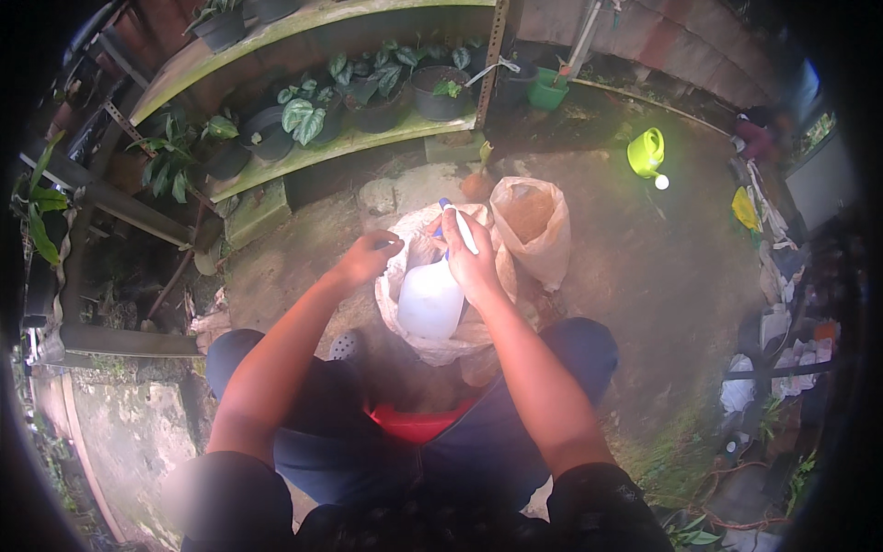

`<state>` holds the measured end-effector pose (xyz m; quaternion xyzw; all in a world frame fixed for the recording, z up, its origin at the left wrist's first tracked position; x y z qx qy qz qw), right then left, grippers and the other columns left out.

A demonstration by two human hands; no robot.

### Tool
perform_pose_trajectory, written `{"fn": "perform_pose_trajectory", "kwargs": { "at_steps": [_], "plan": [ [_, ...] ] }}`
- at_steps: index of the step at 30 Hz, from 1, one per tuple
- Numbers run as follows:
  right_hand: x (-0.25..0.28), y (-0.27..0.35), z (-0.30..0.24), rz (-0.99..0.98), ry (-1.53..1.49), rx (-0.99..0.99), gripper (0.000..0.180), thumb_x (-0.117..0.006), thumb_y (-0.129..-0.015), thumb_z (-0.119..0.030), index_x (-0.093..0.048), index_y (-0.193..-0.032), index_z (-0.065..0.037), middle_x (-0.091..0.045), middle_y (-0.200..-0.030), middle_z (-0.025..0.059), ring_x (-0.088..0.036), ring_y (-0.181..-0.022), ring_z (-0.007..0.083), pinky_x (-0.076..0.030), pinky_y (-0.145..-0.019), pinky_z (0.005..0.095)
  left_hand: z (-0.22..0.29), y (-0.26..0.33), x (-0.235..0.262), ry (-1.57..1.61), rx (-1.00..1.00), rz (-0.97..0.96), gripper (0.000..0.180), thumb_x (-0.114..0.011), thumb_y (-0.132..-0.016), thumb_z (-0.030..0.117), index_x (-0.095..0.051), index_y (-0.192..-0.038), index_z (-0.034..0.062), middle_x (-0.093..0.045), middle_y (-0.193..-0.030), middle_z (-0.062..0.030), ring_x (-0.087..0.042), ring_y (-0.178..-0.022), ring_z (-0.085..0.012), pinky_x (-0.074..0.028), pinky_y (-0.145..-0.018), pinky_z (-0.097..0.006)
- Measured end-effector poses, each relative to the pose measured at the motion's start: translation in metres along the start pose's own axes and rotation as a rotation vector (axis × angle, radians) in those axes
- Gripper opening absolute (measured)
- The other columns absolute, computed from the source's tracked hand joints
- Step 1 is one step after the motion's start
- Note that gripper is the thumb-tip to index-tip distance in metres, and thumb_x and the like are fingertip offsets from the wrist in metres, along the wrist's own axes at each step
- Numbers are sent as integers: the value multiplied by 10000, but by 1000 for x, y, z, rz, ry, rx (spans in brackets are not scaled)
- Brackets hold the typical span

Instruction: The person sits on the ground and prepares a small plant for potting by wrapping its roots in a fibrous material. They then spray the wrapped root ball with water from a spray bottle. Another person is visible in the background watering plants.

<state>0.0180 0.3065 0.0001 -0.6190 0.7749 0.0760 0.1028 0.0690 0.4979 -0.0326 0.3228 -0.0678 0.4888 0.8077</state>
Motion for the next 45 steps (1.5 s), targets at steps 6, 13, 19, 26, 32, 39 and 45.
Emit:
{"fn": "perform_pose_trajectory", "kwargs": {
  "at_steps": [6, 13, 19, 26, 32, 39, 45],
  "plan": [
    [35, -17, 42, 335, -82, -326, 392, -624, -1053, -462, -602, -903, -101, -536, -739, -18, -514, -614, 91, -568, -715, 338, -1, 26, -27, -82, 14, -223, 1086, -572, -904, 794, -273, -1637, 51, -419, -1580, -291, -468, -1439, -376, -397, -1181, -485],
    [60, -39, 9, 197, -588, -221, 540, -596, -990, -630, -589, -977, -91, -624, -814, 44, -657, -762, 197, -607, -869, 449, 6, 72, -29, 533, -65, -32, 1048, -916, -797, 360, -320, -1577, -7, -499, -1503, -208, -492, -1399, -300, -396, -1177, -427],
    [38, -27, -48, 112, -514, -176, 532, -616, -1001, -599, -598, -1038, -68, -623, -949, 79, -660, -939, 240, -553, -982, 465, -6, 90, -75, 869, -250, 246, 945, -948, -765, 118, -360, -1499, 23, -593, -1342, -138, -577, -1250, -225, -489, -1075, -371],
    [78, -40, -25, 90, -446, -101, 403, -665, -1017, -484, -595, -1008, -88, -558, -814, 50, -649, -797, 230, -571, -932, 420, 7, 91, -94, 679, -345, 254, 909, -920, -781, 121, -330, -1459, -15, -547, -1322, -146, -560, -1243, -218, -489, -1067, -381],
    [52, -33, -50, -28, -534, -134, 490, -606, -1024, -548, -613, -1072, -61, -628, -964, 95, -676, -960, 267, -545, -990, 443, 9, 92, -93, 816, -341, 205, 859, -902, -799, 104, -332, -1437, 19, -539, -1325, -150, -558, -1252, -221, -493, -1072, -393],
    [68, -43, -32, 222, -536, -106, 449, -574, -1049, -535, -572, -883, -117, -582, -788, 29, -594, -710, 179, -556, -897, 419, 14, 98, -93, 714, -402, 265, 898, -902, -794, 93, -282, -1441, 44, -525, -1336, -163, -554, -1263, -238, -492, -1076, -403],
    [84, -46, -43, -292, -507, 81, 444, -552, -1058, -531, -586, -965, -98, -574, -848, 21, -590, -777, 194, -545, -960, 457, 15, 92, -97, 718, -431, 245, 914, -896, -799, 79, -270, -1465, 59, -516, -1358, -170, -541, -1285, -244, -488, -1085, -404]
  ]
}}
Point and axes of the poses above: each hand's wrist, its own y-axis away from the middle knuckle, its own x-axis out of the back of the hand, z = x × y, the point moved 4 cm from there along -y, towards the middle knuckle
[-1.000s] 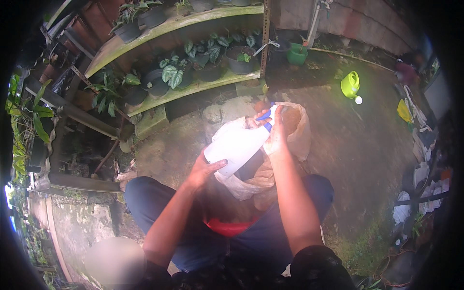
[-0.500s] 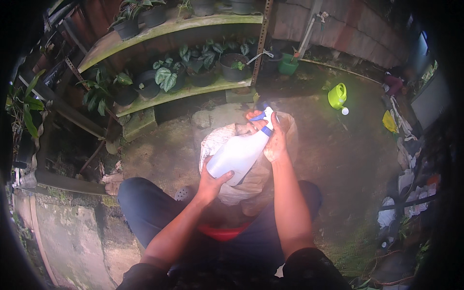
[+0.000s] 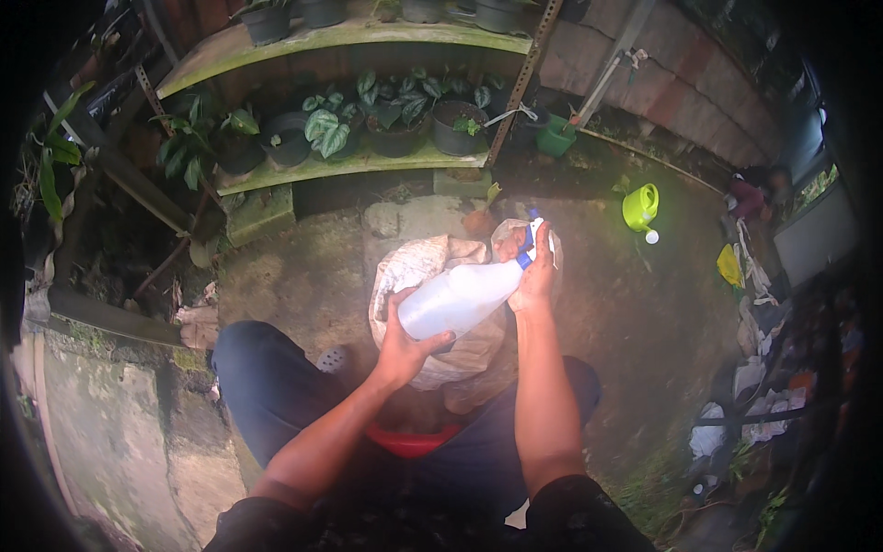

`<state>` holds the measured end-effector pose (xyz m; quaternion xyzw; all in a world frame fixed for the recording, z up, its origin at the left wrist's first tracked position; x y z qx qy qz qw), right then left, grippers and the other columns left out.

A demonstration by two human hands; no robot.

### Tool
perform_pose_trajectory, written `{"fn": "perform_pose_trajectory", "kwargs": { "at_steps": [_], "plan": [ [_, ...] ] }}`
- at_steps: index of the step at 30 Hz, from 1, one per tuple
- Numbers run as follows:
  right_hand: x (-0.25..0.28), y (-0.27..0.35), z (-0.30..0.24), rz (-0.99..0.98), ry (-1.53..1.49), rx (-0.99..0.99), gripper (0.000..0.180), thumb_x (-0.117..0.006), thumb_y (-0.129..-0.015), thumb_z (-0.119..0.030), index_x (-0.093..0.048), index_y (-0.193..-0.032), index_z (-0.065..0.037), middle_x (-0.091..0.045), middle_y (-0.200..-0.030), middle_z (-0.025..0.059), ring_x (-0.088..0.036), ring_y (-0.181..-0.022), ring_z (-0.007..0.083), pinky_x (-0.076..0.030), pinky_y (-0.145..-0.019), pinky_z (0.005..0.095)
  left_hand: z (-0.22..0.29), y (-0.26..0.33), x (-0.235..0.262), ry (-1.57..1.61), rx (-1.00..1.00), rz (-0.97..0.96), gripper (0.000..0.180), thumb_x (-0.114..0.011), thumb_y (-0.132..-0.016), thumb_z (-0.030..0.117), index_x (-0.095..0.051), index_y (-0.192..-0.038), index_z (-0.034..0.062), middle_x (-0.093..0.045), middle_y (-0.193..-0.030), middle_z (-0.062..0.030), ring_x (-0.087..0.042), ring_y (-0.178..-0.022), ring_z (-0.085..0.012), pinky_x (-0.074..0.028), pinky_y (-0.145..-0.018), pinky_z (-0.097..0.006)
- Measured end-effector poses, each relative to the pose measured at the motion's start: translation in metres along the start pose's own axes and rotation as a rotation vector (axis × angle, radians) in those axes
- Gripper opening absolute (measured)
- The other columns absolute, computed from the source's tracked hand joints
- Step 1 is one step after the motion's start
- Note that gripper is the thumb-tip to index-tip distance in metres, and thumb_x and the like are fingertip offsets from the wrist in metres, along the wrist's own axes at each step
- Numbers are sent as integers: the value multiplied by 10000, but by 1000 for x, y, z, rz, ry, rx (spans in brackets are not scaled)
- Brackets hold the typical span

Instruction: The person sits on the ground and prepares a small plant for potting by wrapping its roots in a fibrous material. They then spray the wrapped root ball with water from a spray bottle. Another person is visible in the background watering plants.

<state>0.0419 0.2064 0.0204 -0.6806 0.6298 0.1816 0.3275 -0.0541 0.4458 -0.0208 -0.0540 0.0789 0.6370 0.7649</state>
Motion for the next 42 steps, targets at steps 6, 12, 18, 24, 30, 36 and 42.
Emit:
{"fn": "perform_pose_trajectory", "kwargs": {
  "at_steps": [6, 12, 18, 24, 30, 36, 42],
  "plan": [
    [-42, 9, -4, 345, 134, 35, 459, -550, -1061, -527, -558, -911, -93, -532, -755, 19, -545, -655, 179, -550, -910, 455, -17, -1, 3, 108, 79, -31, 933, -909, -792, 84, -278, -1478, 33, -514, -1365, -159, -527, -1300, -244, -440, -1129, -390],
    [-41, 12, -4, 431, 150, 41, 472, -562, -1051, -542, -592, -973, -77, -572, -792, 28, -591, -685, 185, -554, -870, 403, -26, -1, 3, -11, 90, -27, 946, -925, -791, 135, -282, -1475, 15, -486, -1393, -164, -530, -1301, -244, -452, -1122, -382],
    [-25, 12, -6, 241, 242, -38, 477, -555, -1073, -489, -613, -988, -23, -633, -855, 82, -668, -814, 212, -576, -860, 382, -33, 0, 3, 19, 215, -90, 972, -931, -800, 196, -281, -1485, -35, -541, -1396, -187, -551, -1308, -256, -465, -1117, -389],
    [-44, 18, 16, 441, 598, -54, 453, -602, -1064, -466, -632, -919, -38, -607, -777, 39, -600, -716, 150, -491, -708, 298, -49, -1, 4, -27, 340, -203, 1042, -947, -772, 304, -307, -1511, -55, -525, -1444, -231, -536, -1345, -307, -435, -1155, -427],
    [-32, 45, 82, 433, 762, -243, 261, -569, -1097, -245, -675, -1164, -16, -655, -1000, 60, -630, -872, 117, -568, -797, 291, -39, -3, 2, -689, 0, -76, 1246, -994, -628, 372, -276, -1575, -3, -487, -1446, -268, -467, -1400, -411, -391, -1177, -492],
    [-9, 57, 117, 493, 1128, -523, 408, -648, -1033, -387, -698, -1083, 15, -718, -835, 94, -694, -758, 212, -546, -729, 378, -64, 7, 2, -862, 299, -235, 1174, -908, -627, 593, -401, -1426, -101, -570, -1376, -321, -609, -1250, -445, -511, -1056, -467],
    [29, 84, 147, 493, 866, -719, 544, -733, -960, -483, -676, -928, 57, -674, -741, 130, -681, -684, 221, -548, -619, 372, -83, 35, -10, -859, 564, -319, 1172, -810, -654, 739, -456, -1369, -120, -657, -1275, -310, -675, -1186, -419, -550, -1007, -467]
  ]
}}
Point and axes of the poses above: each hand's wrist, its own y-axis away from the middle knuckle, its own x-axis out of the back of the hand, z = x × y, the point moved 4 cm from there along -y, towards the middle knuckle
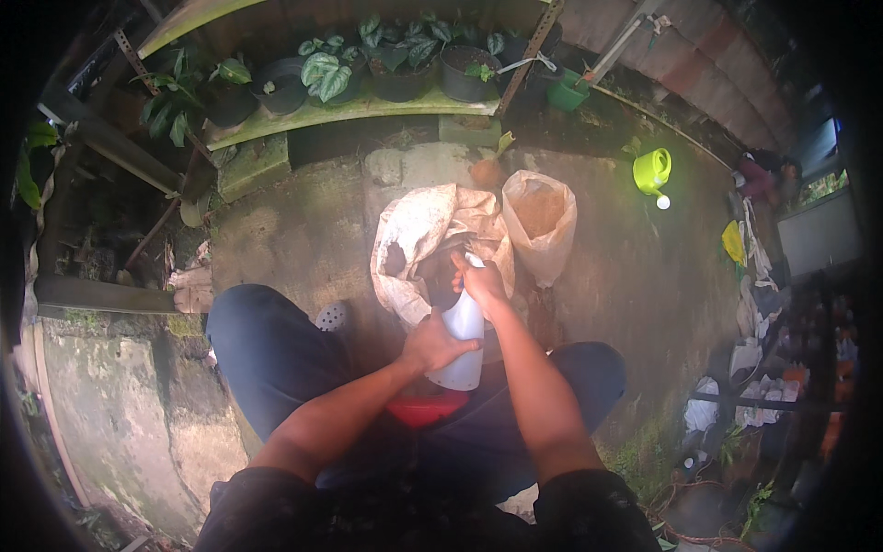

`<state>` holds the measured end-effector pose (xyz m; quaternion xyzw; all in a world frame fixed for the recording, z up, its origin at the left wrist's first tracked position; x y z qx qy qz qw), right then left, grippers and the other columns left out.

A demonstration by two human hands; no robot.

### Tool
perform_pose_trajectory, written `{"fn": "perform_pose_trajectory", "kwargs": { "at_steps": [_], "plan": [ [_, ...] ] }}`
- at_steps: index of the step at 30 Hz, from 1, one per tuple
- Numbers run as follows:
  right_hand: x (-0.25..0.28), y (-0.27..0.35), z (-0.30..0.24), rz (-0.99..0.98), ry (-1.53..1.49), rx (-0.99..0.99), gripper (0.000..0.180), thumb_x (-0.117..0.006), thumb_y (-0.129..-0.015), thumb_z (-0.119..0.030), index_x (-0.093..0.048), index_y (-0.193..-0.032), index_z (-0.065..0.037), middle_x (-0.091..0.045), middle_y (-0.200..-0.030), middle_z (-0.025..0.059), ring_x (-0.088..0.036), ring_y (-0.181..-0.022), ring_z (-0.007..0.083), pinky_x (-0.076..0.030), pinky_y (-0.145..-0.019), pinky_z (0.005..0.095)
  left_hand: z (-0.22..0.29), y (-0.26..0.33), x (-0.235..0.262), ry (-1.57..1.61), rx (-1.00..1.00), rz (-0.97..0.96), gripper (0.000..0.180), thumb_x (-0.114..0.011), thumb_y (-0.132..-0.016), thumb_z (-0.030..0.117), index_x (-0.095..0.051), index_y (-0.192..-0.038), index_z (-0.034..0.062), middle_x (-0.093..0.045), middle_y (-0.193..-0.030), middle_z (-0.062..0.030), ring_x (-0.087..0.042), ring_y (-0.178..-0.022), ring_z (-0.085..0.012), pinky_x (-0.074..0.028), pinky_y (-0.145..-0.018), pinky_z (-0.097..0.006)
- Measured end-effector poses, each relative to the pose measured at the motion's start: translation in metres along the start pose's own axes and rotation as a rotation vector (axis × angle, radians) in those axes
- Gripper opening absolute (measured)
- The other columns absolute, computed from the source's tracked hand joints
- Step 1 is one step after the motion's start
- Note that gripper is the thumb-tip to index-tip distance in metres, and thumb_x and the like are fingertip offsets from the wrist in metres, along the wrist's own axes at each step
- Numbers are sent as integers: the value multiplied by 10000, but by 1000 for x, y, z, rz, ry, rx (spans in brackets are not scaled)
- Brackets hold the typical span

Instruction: The person sits on the ground and prepares a small plant for potting by wrapping its roots in a fibrous material. They then spray the wrapped root ball with water from a spray bottle. Another person is visible in the background watering plants.

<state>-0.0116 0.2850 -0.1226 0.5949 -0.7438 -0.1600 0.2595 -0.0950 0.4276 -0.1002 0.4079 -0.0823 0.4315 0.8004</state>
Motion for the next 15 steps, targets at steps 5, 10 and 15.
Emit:
{"fn": "perform_pose_trajectory", "kwargs": {
  "at_steps": [5, 10, 15],
  "plan": [
    [24, -6, 11, 60, -29, -170, 578, -735, -948, -532, -637, -828, 26, -651, -710, 96, -646, -577, 205, -559, -551, 367, 14, 1, 2, -63, 19, -87, 1149, -759, -693, 758, -457, -1389, -106, -640, -1301, -314, -663, -1209, -424, -538, -1026, -476],
    [26, -5, 10, -3, -21, -178, 597, -687, -962, -588, -669, -891, 5, -681, -782, 112, -695, -725, 226, -576, -710, 363, 18, 2, 3, -17, 25, -114, 1154, -763, -693, 753, -445, -1409, -95, -624, -1337, -309, -648, -1239, -417, -530, -1040, -475],
    [17, 8, -16, -33, -108, -136, 526, -688, -977, -556, -677, -928, -33, -652, -758, 85, -655, -683, 214, -538, -656, 356, 19, 4, 9, -10, -22, -24, 1185, -763, -692, 752, -420, -1446, -95, -593, -1388, -307, -639, -1261, -408, -526, -1047, -478]
  ]
}}
Point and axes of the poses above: each hand's wrist, its own y-axis away from the middle knuckle, its own x-axis out of the back of the hand, z = x × y, the point moved 4 cm from there along -y, towards the middle knuckle
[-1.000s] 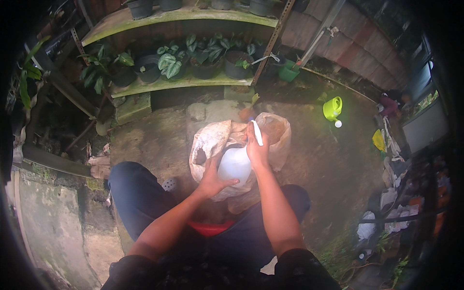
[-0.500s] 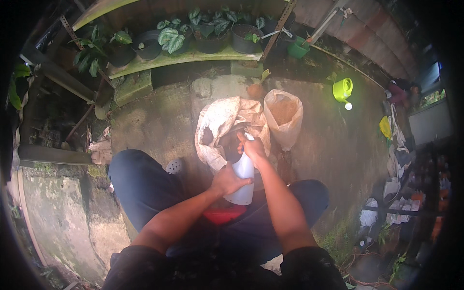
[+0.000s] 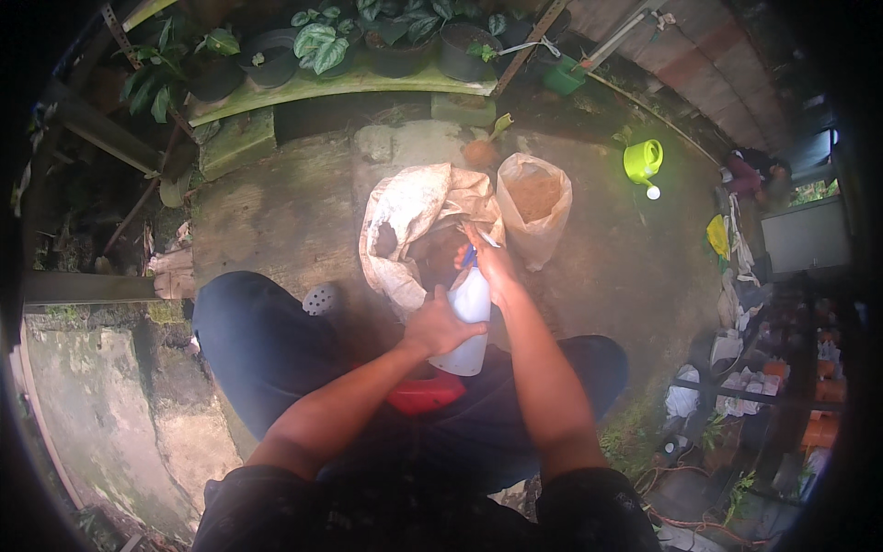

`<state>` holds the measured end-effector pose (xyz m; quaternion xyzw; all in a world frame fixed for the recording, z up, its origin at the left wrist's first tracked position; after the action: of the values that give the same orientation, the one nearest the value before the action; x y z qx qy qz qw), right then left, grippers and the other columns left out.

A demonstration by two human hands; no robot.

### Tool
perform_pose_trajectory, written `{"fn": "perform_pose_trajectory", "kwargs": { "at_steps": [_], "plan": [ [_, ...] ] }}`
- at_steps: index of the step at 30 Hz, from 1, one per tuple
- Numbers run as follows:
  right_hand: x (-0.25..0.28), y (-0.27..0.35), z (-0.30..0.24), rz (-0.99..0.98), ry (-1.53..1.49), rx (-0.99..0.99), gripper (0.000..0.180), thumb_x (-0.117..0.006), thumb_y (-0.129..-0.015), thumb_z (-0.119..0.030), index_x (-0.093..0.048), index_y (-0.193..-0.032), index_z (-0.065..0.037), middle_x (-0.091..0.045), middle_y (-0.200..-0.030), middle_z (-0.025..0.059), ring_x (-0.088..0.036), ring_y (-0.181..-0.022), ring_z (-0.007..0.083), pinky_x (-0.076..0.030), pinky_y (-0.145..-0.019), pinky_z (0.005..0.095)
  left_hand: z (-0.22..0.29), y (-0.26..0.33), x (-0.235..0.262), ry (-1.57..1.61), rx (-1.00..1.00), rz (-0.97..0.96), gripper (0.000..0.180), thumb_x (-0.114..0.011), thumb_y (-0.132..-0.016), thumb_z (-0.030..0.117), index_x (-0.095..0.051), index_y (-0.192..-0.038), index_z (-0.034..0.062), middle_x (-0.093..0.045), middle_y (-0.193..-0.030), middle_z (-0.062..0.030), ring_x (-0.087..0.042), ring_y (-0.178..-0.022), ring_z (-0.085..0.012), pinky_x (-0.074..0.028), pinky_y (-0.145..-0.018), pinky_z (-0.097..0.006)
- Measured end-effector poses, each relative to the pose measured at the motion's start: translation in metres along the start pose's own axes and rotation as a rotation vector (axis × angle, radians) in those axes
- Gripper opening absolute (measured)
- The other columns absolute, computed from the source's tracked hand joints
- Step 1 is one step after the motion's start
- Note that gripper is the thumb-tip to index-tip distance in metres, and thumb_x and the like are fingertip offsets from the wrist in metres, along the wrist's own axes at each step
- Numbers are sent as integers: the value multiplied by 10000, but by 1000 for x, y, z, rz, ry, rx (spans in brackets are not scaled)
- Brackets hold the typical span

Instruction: The person sits on the ground and prepares a small plant for potting by wrapping its roots in a fibrous material. They then spray the wrapped root ball with water from a spray bottle. Another person is visible in the background watering plants.

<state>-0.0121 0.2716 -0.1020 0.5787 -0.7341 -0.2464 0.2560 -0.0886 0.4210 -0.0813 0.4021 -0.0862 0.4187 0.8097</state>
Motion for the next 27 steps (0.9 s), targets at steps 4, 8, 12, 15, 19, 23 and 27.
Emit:
{"fn": "perform_pose_trajectory", "kwargs": {
  "at_steps": [4, 8, 12, 15, 19, 23, 27],
  "plan": [
    [12, -1, 4, 20, -82, -17, 436, -692, -1001, -484, -679, -1005, -49, -572, -729, 34, -570, -616, 166, -507, -598, 335, 6, 3, 4, -3, 13, -77, 1191, -768, -697, 736, -410, -1464, -101, -570, -1418, -306, -632, -1272, -408, -522, -1055, -480],
    [11, 4, -2, -30, -115, -9, 447, -697, -997, -485, -683, -1094, -48, -592, -756, 40, -597, -635, 166, -522, -603, 328, 14, 8, 10, 23, 15, -136, 1184, -765, -702, 731, -410, -1472, -96, -559, -1434, -300, -607, -1308, -398, -512, -1069, -471],
    [9, -1, -2, -34, -157, -21, 505, -714, -971, -522, -679, -1130, -44, -626, -754, 67, -646, -627, 197, -540, -622, 322, 8, -5, 5, -5, -29, -76, 1193, -753, -704, 739, -405, -1479, -98, -561, -1430, -303, -585, -1337, -390, -508, -1076, -462],
    [23, -26, 13, 55, -5, -48, 536, -708, -972, -530, -665, -1184, -40, -702, -834, 119, -730, -716, 243, -555, -663, 334, 7, -13, 1, 0, -40, -67, 1187, -765, -703, 726, -406, -1473, -104, -574, -1411, -305, -597, -1316, -399, -514, -1063, -466],
    [9, -20, 8, -70, -210, -16, 517, -703, -977, -524, -685, -1156, -39, -618, -730, 51, -629, -606, 189, -531, -598, 333, 0, -16, 0, -7, -59, -29, 1191, -788, -696, 709, -401, -1466, -114, -598, -1378, -312, -633, -1255, -420, -521, -1038, -481],
    [11, -8, -5, -91, -145, 21, 425, -705, -986, -490, -635, -867, -88, -612, -745, 19, -586, -595, 155, -529, -555, 317, 3, -19, 3, 22, -99, -64, 1192, -789, -694, 712, -403, -1469, -108, -591, -1378, -333, -626, -1261, -430, -514, -1042, -480],
    [22, -2, -12, 228, -20, 86, 391, -705, -1000, -413, -601, -780, -107, -546, -610, 4, -537, -526, 126, -447, -491, 325, 17, -13, 12, -69, -88, 38, 1192, -816, -661, 727, -415, -1467, -53, -518, -1464, -311, -558, -1344, -430, -465, -1107, -507]
  ]
}}
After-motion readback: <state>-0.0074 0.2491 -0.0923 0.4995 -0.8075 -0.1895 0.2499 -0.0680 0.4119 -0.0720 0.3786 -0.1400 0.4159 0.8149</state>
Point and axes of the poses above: each hand's wrist, its own y-axis away from the middle knuckle, its own x-axis out of the back of the hand, z = x × y, the point moved 4 cm from there along -y, towards the middle knuckle
